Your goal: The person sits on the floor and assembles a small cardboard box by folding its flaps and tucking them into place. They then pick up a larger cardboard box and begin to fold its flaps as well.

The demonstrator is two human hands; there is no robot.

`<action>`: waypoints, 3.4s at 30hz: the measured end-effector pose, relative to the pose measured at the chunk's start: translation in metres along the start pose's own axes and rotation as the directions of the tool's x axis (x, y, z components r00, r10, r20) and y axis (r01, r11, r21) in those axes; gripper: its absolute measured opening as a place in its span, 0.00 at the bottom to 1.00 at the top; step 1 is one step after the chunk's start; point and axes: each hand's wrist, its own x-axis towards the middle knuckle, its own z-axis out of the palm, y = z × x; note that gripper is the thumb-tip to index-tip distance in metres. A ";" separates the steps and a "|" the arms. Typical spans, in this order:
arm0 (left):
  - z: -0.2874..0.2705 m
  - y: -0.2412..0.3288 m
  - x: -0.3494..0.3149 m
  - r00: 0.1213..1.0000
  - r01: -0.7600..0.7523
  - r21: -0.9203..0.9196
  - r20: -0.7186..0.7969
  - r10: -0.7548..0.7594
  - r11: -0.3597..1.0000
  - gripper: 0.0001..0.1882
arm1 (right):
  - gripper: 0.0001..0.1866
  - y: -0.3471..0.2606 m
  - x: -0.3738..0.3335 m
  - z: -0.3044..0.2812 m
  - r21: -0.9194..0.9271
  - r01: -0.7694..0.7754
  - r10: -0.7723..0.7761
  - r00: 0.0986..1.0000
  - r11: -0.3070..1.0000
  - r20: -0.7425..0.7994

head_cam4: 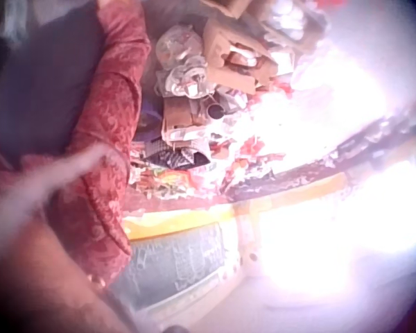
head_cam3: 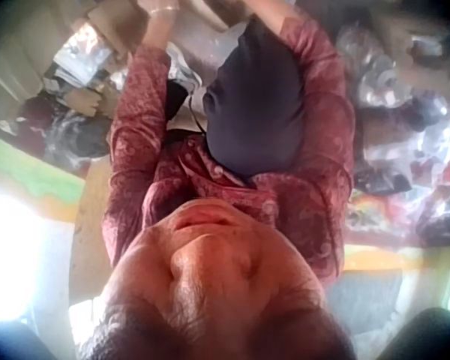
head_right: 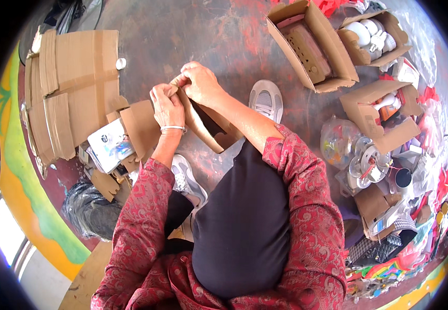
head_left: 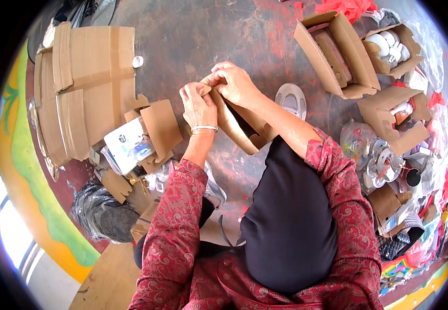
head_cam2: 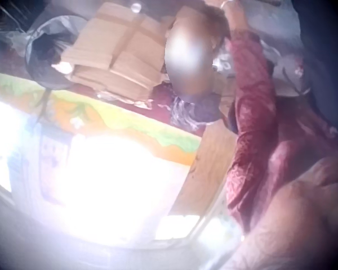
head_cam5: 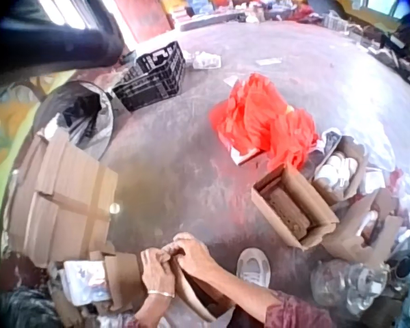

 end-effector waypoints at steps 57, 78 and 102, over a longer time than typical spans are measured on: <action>0.010 -0.012 -0.003 0.983 -0.186 0.106 0.018 0.185 0.977 0.18 | 0.15 0.008 -0.125 -0.066 -0.010 -0.342 0.342 0.935 0.940 0.095; 0.012 -0.023 -0.016 0.977 -0.211 0.191 0.058 0.204 0.959 0.22 | 0.36 0.008 -0.121 -0.058 0.151 -0.527 0.502 0.847 0.836 0.174; -0.023 -0.095 -0.027 0.932 -0.273 -0.003 0.248 0.265 0.962 0.33 | 0.35 -0.022 -0.075 -0.006 -0.512 0.185 0.165 0.809 0.839 0.564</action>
